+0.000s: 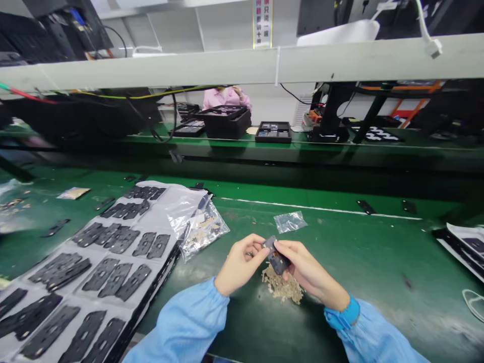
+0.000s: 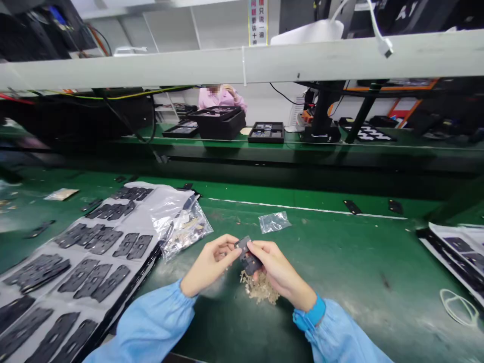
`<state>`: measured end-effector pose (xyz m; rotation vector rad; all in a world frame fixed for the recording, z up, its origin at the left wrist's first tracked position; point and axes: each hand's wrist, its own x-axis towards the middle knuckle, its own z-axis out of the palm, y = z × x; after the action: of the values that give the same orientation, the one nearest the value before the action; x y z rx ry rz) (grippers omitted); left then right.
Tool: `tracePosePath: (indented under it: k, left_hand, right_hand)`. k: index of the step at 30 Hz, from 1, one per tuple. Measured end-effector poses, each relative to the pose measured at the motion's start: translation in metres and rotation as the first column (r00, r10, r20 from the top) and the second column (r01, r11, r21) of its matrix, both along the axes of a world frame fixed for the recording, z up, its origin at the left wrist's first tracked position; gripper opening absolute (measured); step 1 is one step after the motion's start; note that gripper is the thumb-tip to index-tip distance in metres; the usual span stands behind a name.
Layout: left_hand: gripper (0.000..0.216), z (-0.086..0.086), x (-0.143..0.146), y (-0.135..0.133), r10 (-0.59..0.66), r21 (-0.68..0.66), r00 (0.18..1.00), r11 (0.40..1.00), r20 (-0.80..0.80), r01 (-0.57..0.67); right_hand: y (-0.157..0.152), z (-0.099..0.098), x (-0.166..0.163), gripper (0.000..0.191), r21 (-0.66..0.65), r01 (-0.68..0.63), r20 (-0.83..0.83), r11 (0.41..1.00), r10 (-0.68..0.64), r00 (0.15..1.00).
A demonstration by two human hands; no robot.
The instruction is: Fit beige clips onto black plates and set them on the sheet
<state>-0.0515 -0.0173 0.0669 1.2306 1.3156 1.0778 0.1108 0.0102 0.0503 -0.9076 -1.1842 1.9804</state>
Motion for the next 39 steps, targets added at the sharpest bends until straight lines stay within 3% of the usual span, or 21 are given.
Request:
tracePosePath:
  k: [2, 4, 7, 9, 10, 12, 14, 16, 19, 22, 24, 27, 30, 33, 39]
  left_hand:
    - [0.019, -0.012, 0.007, 0.007, 0.01, -0.068, 0.997, 0.998, 0.075, -0.004]
    - [0.021, -0.022, 0.009, 0.013, 0.068, -0.135, 0.989, 0.99, 0.134, -0.049]
    - [0.027, -0.033, 0.011, 0.016, 0.123, -0.183, 0.97, 0.979, 0.212, -0.085]
    - [0.028, -0.037, 0.011, 0.015, 0.112, -0.192, 0.962, 0.979, 0.25, -0.064]
    - [0.028, -0.038, 0.01, 0.012, 0.117, -0.185, 0.958, 0.98, 0.262, -0.07]
    - [0.028, -0.04, 0.008, 0.005, 0.154, -0.16, 0.945, 0.981, 0.288, -0.111]
    - [0.03, -0.041, 0.006, -0.004, 0.176, -0.174, 0.93, 0.977, 0.322, -0.125]
    - [0.039, -0.039, 0.002, -0.012, 0.141, -0.226, 0.914, 0.972, 0.381, -0.055]
    - [0.044, -0.036, -0.008, -0.017, 0.114, -0.252, 0.881, 0.968, 0.459, 0.006]
    - [0.035, -0.041, -0.03, -0.011, 0.223, -0.157, 0.856, 0.973, 0.466, -0.168]
    - [0.033, -0.05, -0.053, -0.004, 0.302, -0.075, 0.878, 0.952, 0.372, -0.296]
    - [0.029, -0.069, -0.085, -0.001, 0.297, 0.044, 0.952, 0.954, -0.068, -0.295]
    - [0.024, -0.084, -0.104, -0.004, 0.222, 0.087, 0.904, 0.975, -0.365, -0.204]
    - [0.02, -0.09, -0.107, -0.009, 0.189, 0.115, 0.867, 0.982, -0.462, -0.152]
    - [0.015, -0.086, -0.097, -0.002, 0.033, 0.067, 0.68, 0.997, -0.733, 0.024]
  right_hand:
    - [-0.006, -0.009, 0.004, 0.033, 0.079, 0.082, 0.036, 0.993, -0.085, 0.996]
    - [-0.013, -0.021, 0.008, 0.043, 0.256, 0.153, 0.101, 0.955, -0.184, 0.978]
    - [-0.022, -0.038, 0.011, 0.048, 0.584, 0.12, 0.225, 0.803, -0.302, 0.926]
    - [-0.025, -0.043, 0.009, 0.038, 0.703, 0.079, 0.284, 0.707, -0.38, 0.881]
    - [-0.025, -0.044, 0.006, 0.034, 0.712, 0.08, 0.298, 0.697, -0.404, 0.865]
    - [-0.025, -0.041, -0.003, 0.028, 0.62, 0.116, 0.299, 0.776, -0.371, 0.879]
    - [-0.026, -0.035, -0.017, 0.03, 0.398, 0.123, 0.229, 0.909, -0.228, 0.946]
    - [-0.029, -0.03, -0.031, 0.036, 0.165, 0.041, 0.095, 0.985, -0.058, 0.994]
    - [-0.032, -0.028, -0.044, 0.038, 0.058, -0.084, 0.035, 0.995, 0.082, 0.996]
    - [-0.023, -0.034, -0.038, 0.033, 0.165, -0.098, 0.171, 0.981, 0.069, 0.983]
    - [-0.012, -0.038, -0.025, 0.033, 0.204, -0.024, 0.222, 0.979, -0.022, 0.975]
    - [0.006, -0.044, -0.003, 0.034, 0.173, 0.134, 0.232, 0.976, -0.172, 0.957]
    - [0.016, -0.05, 0.012, 0.033, 0.118, 0.211, 0.261, 0.97, -0.235, 0.936]
    - [0.018, -0.054, 0.015, 0.032, 0.069, 0.208, 0.287, 0.976, -0.219, 0.933]
    - [0.018, -0.059, 0.012, 0.033, 0.088, 0.189, 0.302, 0.978, -0.207, 0.931]
